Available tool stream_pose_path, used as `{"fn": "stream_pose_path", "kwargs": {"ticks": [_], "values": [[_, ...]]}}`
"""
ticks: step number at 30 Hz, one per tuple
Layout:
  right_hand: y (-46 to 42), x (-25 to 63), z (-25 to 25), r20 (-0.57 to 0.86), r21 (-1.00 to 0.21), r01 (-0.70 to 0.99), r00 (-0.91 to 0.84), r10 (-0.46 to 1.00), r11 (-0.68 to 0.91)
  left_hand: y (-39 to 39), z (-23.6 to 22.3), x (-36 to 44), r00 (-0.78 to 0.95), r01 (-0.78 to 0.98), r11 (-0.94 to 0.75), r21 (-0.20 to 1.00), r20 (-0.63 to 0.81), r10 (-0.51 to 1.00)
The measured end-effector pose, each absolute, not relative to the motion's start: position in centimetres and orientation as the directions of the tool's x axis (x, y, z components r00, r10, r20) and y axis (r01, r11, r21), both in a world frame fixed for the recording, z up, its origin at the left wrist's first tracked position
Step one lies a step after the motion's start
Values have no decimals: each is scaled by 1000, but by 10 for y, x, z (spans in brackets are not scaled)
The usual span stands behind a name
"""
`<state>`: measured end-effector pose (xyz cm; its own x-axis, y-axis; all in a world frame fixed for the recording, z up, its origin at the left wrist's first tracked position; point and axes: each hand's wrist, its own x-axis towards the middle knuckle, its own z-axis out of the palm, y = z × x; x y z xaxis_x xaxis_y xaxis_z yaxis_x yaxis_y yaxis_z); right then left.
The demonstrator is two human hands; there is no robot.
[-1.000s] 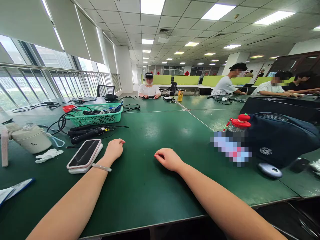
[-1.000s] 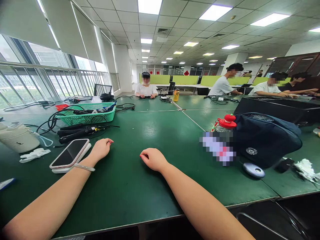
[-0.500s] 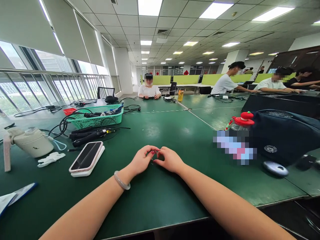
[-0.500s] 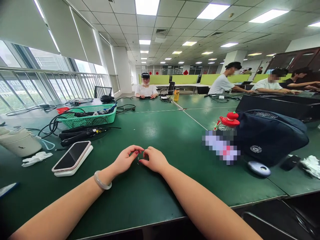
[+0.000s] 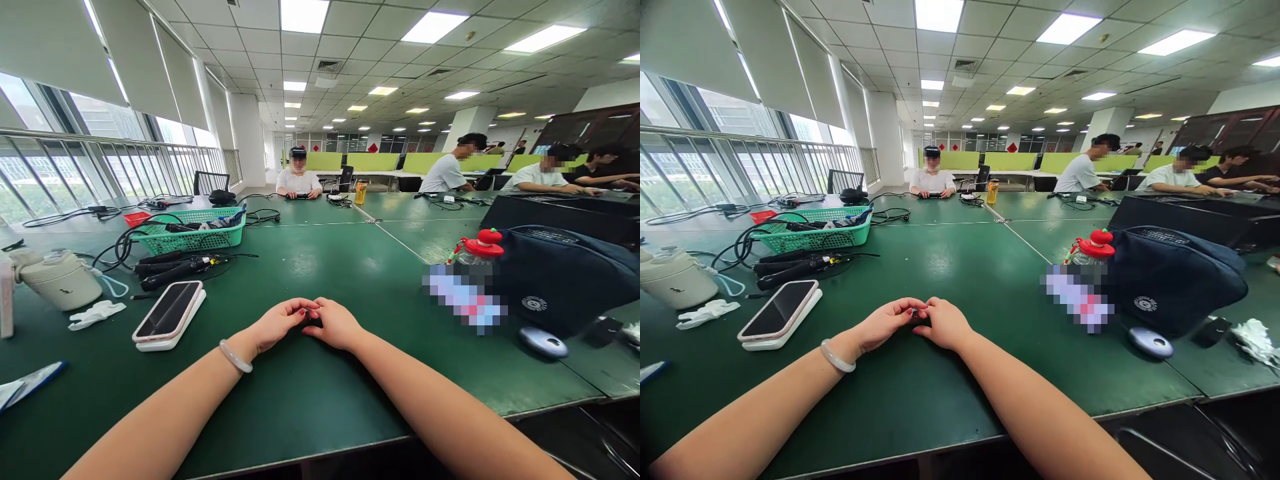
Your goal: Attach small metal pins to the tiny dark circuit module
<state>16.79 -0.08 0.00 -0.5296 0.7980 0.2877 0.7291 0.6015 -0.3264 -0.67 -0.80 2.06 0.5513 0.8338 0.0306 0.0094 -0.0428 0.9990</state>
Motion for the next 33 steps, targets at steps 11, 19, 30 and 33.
{"fn": "stream_pose_path", "kwargs": {"ticks": [11, 19, 30, 33], "values": [[1, 166, -3, 277, -390, 647, -596, 754, 655, -1, 22, -15, 463, 33, -48, 998, 27, 886], [5, 170, -2, 298, -560, 633, -449, 842, 535, 5, 15, -11, 286, 252, -77, 965, 2, 958], [0, 168, 4, 408, -588, 582, -387, 827, 562, 6, 17, -14, 205, 329, -135, 935, 68, 976], [0, 168, 7, 409, -596, 574, -385, 828, 561, 5, 18, -13, 202, 295, -108, 950, 48, 978]]}}
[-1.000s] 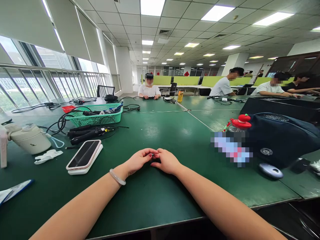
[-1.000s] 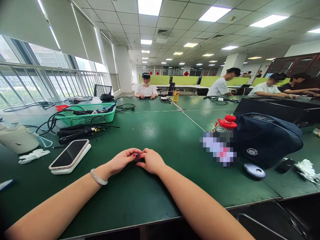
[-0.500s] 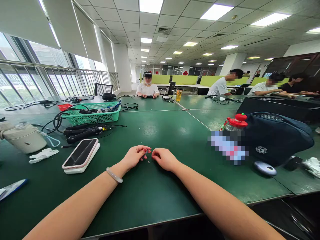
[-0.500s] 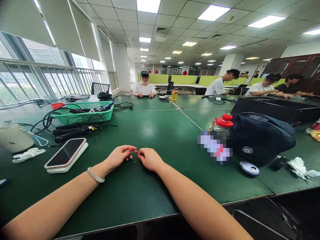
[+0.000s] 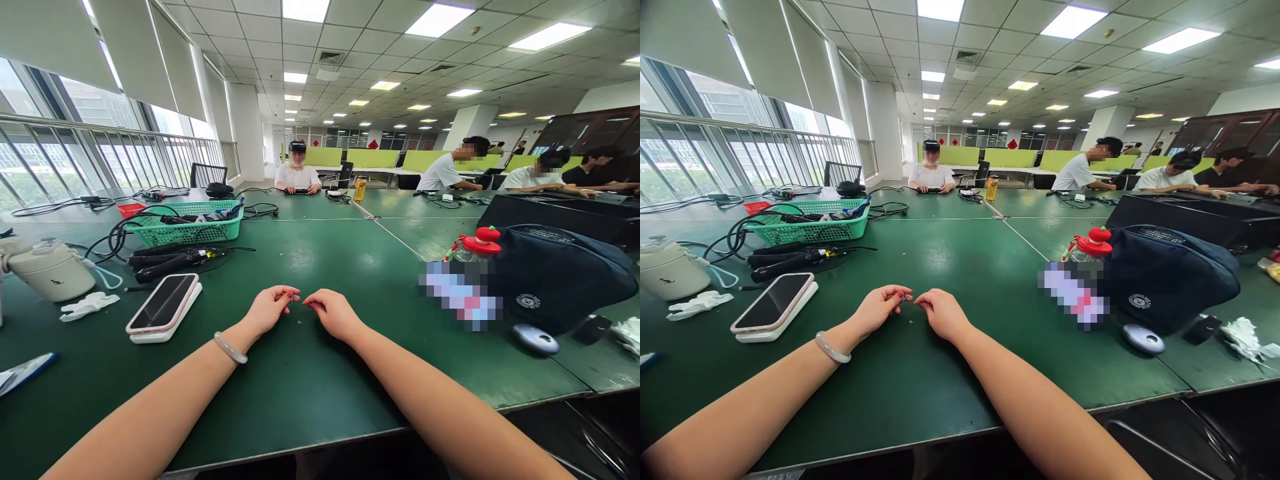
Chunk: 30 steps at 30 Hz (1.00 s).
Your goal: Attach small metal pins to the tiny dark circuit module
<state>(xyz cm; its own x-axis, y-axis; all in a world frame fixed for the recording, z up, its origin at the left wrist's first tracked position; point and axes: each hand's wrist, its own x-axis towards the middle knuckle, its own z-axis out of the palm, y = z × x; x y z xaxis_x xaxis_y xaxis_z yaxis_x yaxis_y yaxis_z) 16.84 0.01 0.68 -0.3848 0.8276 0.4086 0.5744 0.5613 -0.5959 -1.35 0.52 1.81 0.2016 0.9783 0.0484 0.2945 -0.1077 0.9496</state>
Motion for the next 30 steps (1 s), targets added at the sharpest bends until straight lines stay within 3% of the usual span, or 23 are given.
{"fn": "stream_pose_path", "kwargs": {"ticks": [10, 13, 18, 25, 30], "values": [[-1, 170, 7, 396, -766, 444, -242, 886, 464, 5, 13, -11, 311, 91, -80, 993, 48, 949], [0, 167, 4, 365, -869, 282, -194, 911, 408, 4, 12, -12, 332, 193, -190, 963, 118, 936], [7, 162, 0, 119, -992, -53, -119, 986, 113, 1, 12, -12, 299, 472, -360, 805, 238, 924], [7, 162, -3, 40, -998, -44, -95, 995, 36, -3, 15, -5, 337, 573, -461, 678, 318, 886], [5, 159, -3, 48, -999, -21, -106, 993, 46, -4, 17, -3, 365, 559, -487, 671, 329, 871]]}}
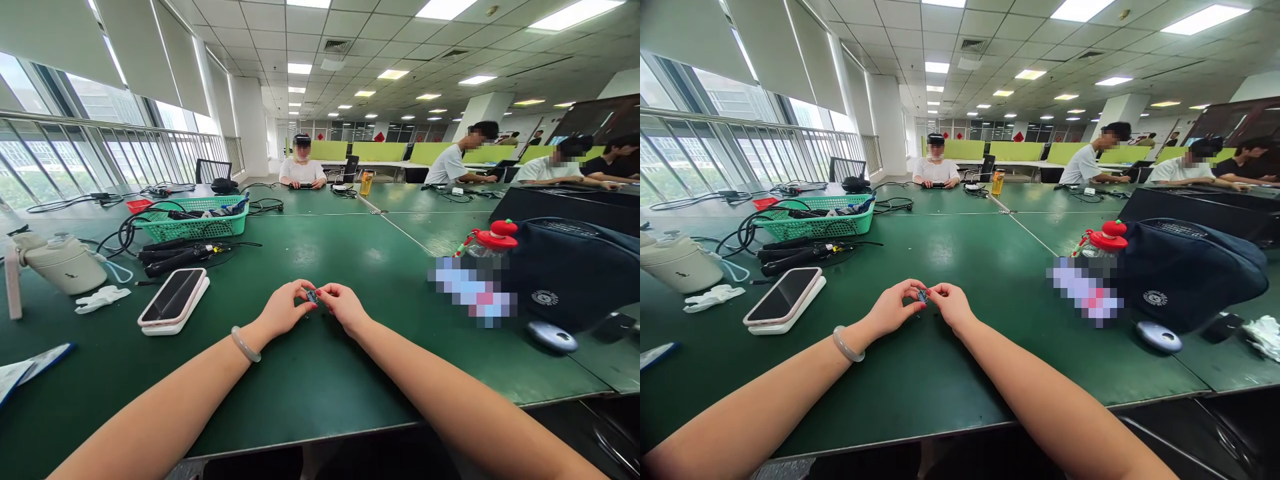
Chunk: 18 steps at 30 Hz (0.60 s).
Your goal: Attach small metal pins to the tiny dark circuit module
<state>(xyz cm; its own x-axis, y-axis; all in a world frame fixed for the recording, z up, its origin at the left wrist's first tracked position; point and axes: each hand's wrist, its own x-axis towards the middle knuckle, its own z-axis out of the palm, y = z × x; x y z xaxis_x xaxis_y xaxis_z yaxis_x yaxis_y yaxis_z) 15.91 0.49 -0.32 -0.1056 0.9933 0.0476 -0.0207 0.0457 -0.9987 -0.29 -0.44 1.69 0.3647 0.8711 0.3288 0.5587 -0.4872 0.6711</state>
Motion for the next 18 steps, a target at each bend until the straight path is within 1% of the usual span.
{"fn": "stream_pose_path", "kwargs": {"ticks": [3, 10, 15, 18], "values": [[3, 158, -2, 55, -998, -2, -106, 993, 55, -6, 18, -1, 371, 539, -492, 683, 332, 867], [2, 156, -1, 106, -993, 32, -115, 988, 110, -8, 20, 1, 400, 556, -511, 655, 328, 856], [2, 155, -3, 177, -968, 162, -112, 978, 194, -9, 20, -1, 396, 540, -494, 682, 312, 864], [1, 156, -3, 251, -929, 259, -90, 964, 266, -9, 19, -3, 400, 526, -493, 693, 310, 862]]}}
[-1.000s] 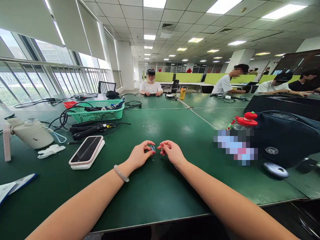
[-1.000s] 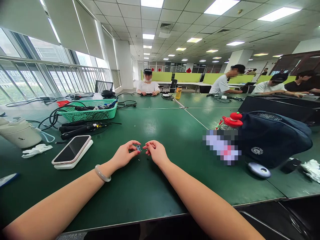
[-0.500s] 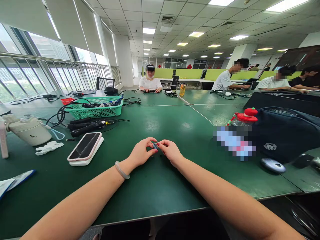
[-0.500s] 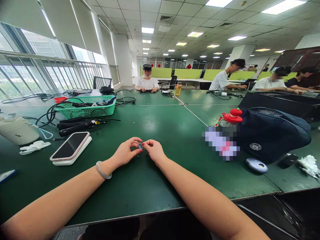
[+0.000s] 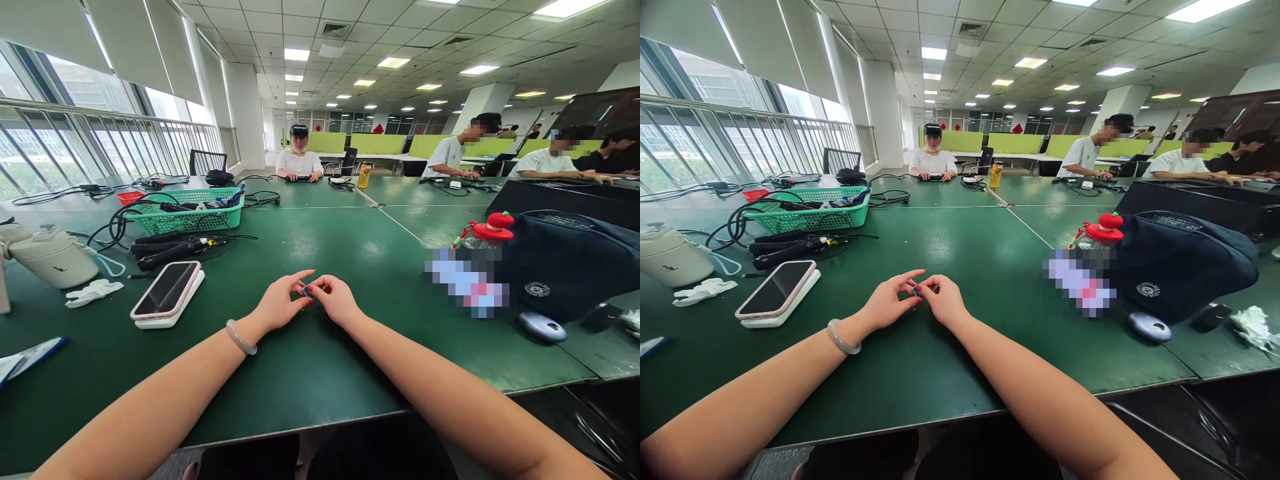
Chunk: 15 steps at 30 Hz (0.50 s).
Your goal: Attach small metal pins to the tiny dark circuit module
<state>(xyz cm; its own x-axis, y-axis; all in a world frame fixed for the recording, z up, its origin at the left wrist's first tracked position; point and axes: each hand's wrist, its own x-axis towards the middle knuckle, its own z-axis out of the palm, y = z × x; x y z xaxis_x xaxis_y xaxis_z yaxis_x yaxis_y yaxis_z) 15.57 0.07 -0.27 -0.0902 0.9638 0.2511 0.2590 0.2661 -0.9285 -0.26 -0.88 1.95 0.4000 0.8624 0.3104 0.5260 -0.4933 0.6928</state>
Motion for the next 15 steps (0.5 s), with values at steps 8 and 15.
{"fn": "stream_pose_path", "kwargs": {"ticks": [8, 15], "values": [[-7, 156, 3, 419, -804, 432, -77, 905, 409, -7, 18, -3, 395, 466, -494, 735, 327, 859], [-15, 158, 12, 546, -640, 564, -145, 825, 522, -9, 19, -4, 401, 358, -493, 793, 347, 848]]}}
